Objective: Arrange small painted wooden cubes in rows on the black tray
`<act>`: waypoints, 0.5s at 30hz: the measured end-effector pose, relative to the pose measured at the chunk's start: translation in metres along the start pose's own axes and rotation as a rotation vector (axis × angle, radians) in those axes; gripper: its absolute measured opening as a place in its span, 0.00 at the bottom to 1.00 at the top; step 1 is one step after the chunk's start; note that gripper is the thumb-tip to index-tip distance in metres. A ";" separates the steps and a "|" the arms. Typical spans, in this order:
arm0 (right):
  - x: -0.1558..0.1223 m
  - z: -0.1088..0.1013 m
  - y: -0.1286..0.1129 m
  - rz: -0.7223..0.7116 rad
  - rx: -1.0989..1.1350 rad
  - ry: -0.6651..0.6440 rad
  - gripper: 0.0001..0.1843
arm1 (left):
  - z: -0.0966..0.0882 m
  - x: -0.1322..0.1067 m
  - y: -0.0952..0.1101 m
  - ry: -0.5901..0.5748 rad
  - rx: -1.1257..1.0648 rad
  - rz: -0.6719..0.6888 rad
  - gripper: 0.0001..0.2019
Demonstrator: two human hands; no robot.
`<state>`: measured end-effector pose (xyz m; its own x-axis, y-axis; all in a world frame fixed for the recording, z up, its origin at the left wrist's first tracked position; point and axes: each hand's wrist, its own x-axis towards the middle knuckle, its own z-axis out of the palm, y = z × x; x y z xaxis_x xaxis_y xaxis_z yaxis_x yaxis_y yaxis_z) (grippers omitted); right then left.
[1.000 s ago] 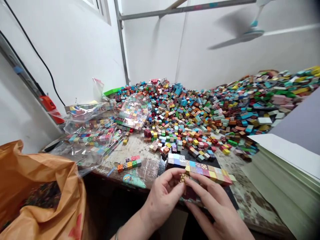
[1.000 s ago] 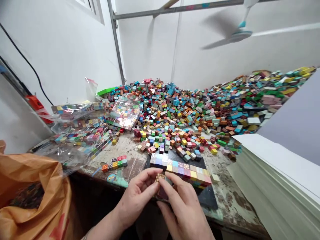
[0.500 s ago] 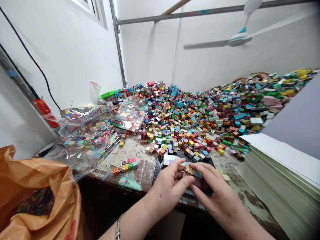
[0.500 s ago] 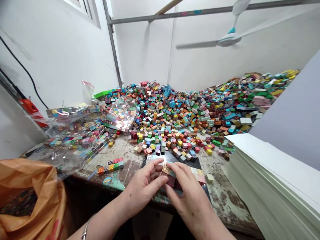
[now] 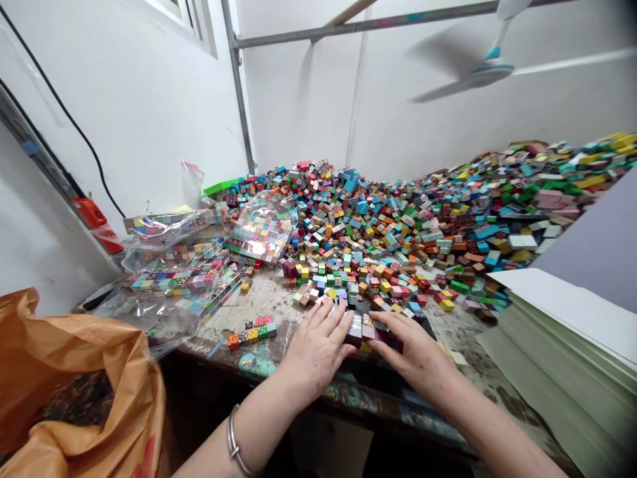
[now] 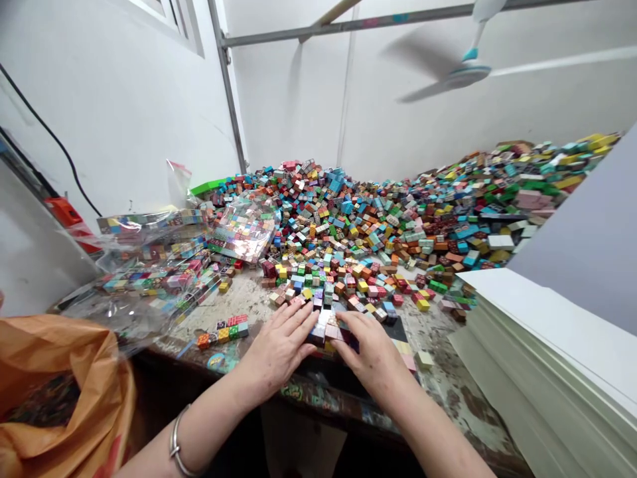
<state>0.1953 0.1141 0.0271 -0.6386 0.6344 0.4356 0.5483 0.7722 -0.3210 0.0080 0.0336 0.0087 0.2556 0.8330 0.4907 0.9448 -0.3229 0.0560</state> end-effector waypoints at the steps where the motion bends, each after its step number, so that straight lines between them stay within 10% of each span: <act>1: 0.000 0.000 0.001 -0.013 -0.015 0.005 0.16 | 0.001 0.000 0.000 0.002 -0.009 0.005 0.25; 10: -0.010 0.012 0.007 -0.118 -0.194 0.117 0.30 | -0.007 -0.004 0.007 0.005 -0.054 -0.035 0.27; 15: -0.029 0.004 -0.006 -0.188 -0.112 0.081 0.29 | -0.010 -0.040 -0.005 0.193 -0.069 -0.247 0.26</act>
<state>0.2091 0.0913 0.0132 -0.6922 0.4718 0.5461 0.4832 0.8651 -0.1350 -0.0090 -0.0022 -0.0027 -0.0296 0.7918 0.6100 0.9556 -0.1566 0.2497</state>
